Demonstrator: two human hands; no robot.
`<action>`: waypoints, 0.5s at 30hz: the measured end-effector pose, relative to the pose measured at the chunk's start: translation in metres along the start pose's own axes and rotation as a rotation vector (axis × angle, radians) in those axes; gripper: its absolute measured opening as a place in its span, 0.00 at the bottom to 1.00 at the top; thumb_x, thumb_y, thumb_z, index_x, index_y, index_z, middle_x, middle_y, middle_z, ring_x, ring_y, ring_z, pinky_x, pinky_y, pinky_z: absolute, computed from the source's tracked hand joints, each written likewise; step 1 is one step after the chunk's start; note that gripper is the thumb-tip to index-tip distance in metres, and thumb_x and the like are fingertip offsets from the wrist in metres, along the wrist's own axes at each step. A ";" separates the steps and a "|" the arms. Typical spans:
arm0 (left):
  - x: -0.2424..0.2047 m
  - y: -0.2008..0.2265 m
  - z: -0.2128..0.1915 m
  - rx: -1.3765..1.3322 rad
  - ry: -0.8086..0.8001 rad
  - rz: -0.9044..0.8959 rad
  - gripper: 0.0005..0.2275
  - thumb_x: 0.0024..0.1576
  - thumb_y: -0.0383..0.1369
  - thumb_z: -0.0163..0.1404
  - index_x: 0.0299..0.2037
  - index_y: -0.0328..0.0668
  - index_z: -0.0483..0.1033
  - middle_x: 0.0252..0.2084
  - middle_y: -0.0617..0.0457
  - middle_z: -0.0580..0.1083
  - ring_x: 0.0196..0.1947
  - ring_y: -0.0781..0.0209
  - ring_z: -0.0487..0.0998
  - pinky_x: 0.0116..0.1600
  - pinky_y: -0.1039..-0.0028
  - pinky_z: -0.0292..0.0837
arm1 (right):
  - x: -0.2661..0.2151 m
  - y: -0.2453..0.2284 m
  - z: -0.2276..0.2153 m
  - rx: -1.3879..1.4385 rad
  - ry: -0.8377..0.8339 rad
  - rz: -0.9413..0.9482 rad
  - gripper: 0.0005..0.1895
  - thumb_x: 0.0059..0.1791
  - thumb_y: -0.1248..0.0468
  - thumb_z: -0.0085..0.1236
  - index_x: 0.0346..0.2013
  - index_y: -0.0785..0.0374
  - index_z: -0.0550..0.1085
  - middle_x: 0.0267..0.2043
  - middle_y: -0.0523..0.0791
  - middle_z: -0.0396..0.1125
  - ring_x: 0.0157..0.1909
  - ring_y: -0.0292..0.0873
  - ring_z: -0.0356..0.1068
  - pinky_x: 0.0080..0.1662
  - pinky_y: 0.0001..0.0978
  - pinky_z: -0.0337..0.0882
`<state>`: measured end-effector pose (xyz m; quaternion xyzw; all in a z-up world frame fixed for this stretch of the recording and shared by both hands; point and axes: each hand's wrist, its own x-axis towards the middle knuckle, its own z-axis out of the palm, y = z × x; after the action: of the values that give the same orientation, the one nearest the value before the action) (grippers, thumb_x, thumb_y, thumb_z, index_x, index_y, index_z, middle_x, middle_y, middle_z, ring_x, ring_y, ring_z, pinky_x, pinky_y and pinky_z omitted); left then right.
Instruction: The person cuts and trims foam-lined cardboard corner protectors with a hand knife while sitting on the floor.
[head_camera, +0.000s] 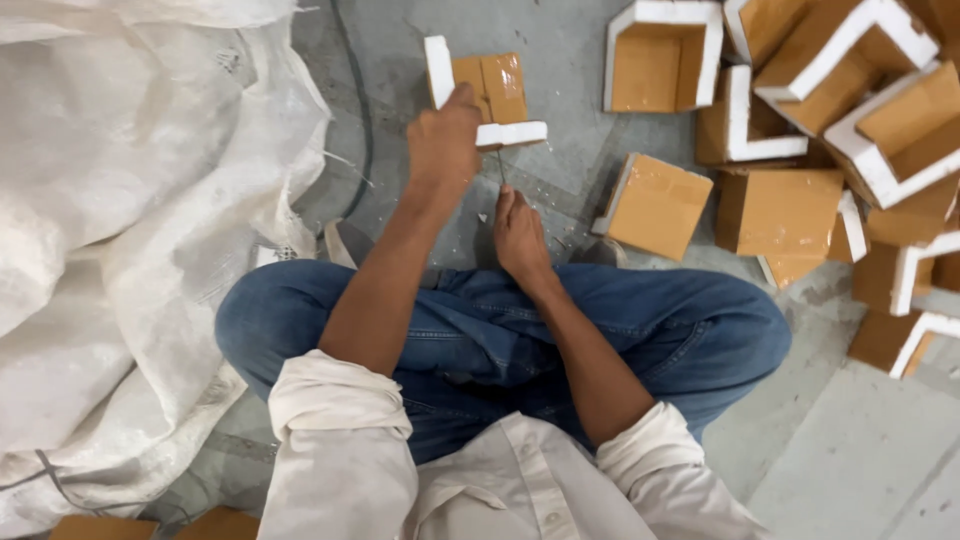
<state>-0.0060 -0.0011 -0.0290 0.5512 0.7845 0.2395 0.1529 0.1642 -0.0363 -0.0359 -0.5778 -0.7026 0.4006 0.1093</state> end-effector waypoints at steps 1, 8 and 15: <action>0.002 0.003 -0.009 -0.005 -0.005 0.006 0.11 0.42 0.20 0.57 0.35 0.40 0.79 0.41 0.47 0.74 0.36 0.37 0.80 0.42 0.52 0.77 | 0.002 -0.001 0.001 -0.002 0.006 0.007 0.26 0.61 0.52 0.31 0.37 0.71 0.71 0.33 0.68 0.67 0.40 0.76 0.65 0.41 0.65 0.63; 0.009 0.007 -0.033 0.038 -0.097 0.155 0.06 0.42 0.21 0.59 0.28 0.40 0.79 0.43 0.50 0.74 0.34 0.39 0.80 0.39 0.52 0.77 | 0.035 0.020 0.030 -0.003 0.030 -0.061 0.26 0.60 0.54 0.29 0.37 0.73 0.70 0.33 0.68 0.68 0.39 0.76 0.67 0.40 0.66 0.63; 0.011 0.007 -0.030 -0.010 0.024 0.187 0.04 0.47 0.23 0.59 0.31 0.37 0.78 0.44 0.48 0.73 0.33 0.39 0.80 0.37 0.52 0.77 | 0.070 0.033 0.038 -0.039 -0.025 -0.092 0.29 0.62 0.52 0.30 0.38 0.74 0.72 0.37 0.69 0.69 0.43 0.76 0.66 0.44 0.64 0.66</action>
<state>-0.0190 0.0046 0.0007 0.6182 0.7304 0.2631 0.1230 0.1431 0.0100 -0.1055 -0.5418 -0.7374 0.3887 0.1077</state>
